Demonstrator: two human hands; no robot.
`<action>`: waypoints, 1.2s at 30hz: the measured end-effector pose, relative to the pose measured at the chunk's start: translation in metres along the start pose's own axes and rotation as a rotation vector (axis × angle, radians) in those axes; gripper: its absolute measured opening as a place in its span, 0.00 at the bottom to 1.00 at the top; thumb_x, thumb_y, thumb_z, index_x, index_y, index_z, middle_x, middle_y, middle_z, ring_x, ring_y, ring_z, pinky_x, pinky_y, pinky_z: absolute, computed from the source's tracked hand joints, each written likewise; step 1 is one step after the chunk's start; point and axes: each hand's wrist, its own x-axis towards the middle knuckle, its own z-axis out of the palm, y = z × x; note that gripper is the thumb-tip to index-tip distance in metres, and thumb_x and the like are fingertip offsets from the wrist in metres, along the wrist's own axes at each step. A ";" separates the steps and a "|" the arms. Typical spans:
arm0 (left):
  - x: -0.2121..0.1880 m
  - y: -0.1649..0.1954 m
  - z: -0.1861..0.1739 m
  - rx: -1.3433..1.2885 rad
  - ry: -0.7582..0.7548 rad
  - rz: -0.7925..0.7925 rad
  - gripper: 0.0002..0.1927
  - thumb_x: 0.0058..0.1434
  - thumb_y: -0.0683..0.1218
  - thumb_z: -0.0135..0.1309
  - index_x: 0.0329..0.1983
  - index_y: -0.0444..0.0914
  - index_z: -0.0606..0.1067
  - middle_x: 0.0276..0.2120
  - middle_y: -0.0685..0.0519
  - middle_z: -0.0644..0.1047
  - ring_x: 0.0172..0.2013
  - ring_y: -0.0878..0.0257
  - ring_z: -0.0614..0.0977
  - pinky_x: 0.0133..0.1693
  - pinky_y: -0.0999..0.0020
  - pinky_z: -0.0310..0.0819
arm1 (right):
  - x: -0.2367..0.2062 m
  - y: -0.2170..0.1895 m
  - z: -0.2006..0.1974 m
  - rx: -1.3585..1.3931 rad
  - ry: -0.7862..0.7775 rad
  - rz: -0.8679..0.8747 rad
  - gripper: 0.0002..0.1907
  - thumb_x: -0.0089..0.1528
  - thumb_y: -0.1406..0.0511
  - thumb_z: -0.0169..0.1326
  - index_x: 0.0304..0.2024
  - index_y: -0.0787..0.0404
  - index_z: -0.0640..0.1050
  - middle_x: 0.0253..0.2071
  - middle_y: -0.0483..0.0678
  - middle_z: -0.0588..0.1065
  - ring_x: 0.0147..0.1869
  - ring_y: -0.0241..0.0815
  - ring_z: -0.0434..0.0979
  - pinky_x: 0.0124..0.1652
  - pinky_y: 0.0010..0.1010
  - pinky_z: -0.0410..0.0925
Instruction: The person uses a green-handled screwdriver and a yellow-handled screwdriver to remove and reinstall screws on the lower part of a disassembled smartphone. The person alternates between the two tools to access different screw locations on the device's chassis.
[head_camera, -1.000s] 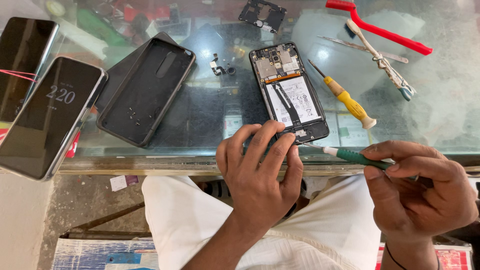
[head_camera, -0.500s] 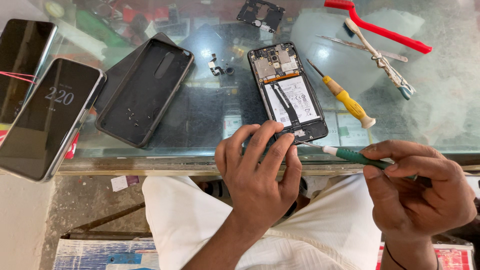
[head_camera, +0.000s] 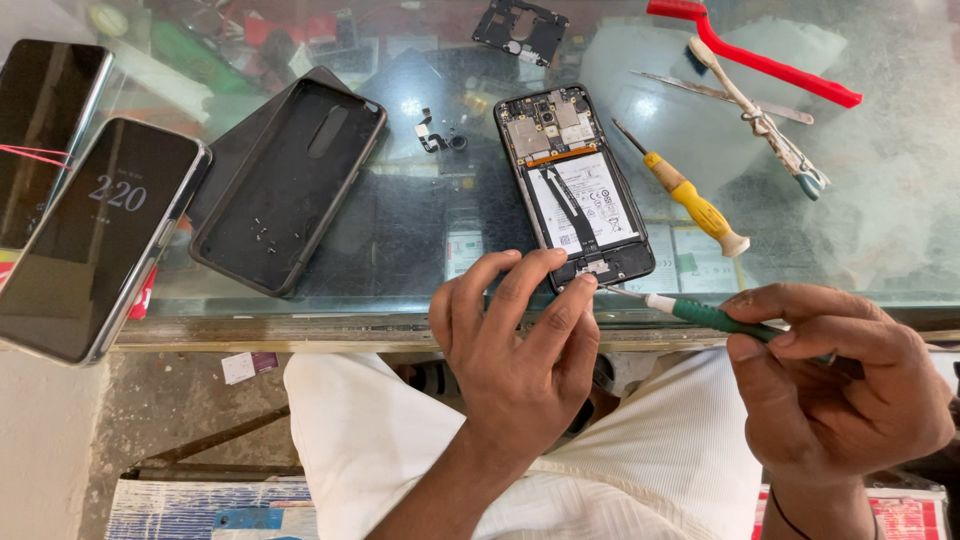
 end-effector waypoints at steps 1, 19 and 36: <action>-0.001 0.000 0.000 -0.001 -0.002 0.002 0.12 0.62 0.43 0.62 0.49 0.44 0.81 0.53 0.53 0.79 0.57 0.55 0.74 0.59 0.54 0.58 | 0.000 0.000 0.000 0.000 -0.007 -0.008 0.14 0.70 0.75 0.64 0.42 0.66 0.68 0.45 0.61 0.79 0.48 0.40 0.85 0.46 0.24 0.79; 0.001 -0.001 -0.002 0.017 -0.005 0.027 0.10 0.62 0.44 0.63 0.47 0.43 0.82 0.53 0.53 0.79 0.57 0.54 0.74 0.59 0.54 0.59 | 0.002 0.012 -0.005 -0.087 0.085 -0.066 0.12 0.73 0.76 0.61 0.46 0.70 0.68 0.51 0.62 0.78 0.51 0.43 0.84 0.51 0.25 0.78; 0.009 0.001 -0.007 -0.019 -0.009 -0.070 0.10 0.58 0.42 0.64 0.43 0.44 0.84 0.50 0.56 0.80 0.55 0.56 0.76 0.55 0.56 0.60 | 0.078 -0.012 0.027 -0.533 -0.110 -0.047 0.11 0.65 0.76 0.55 0.49 0.65 0.82 0.53 0.51 0.79 0.56 0.50 0.77 0.56 0.40 0.71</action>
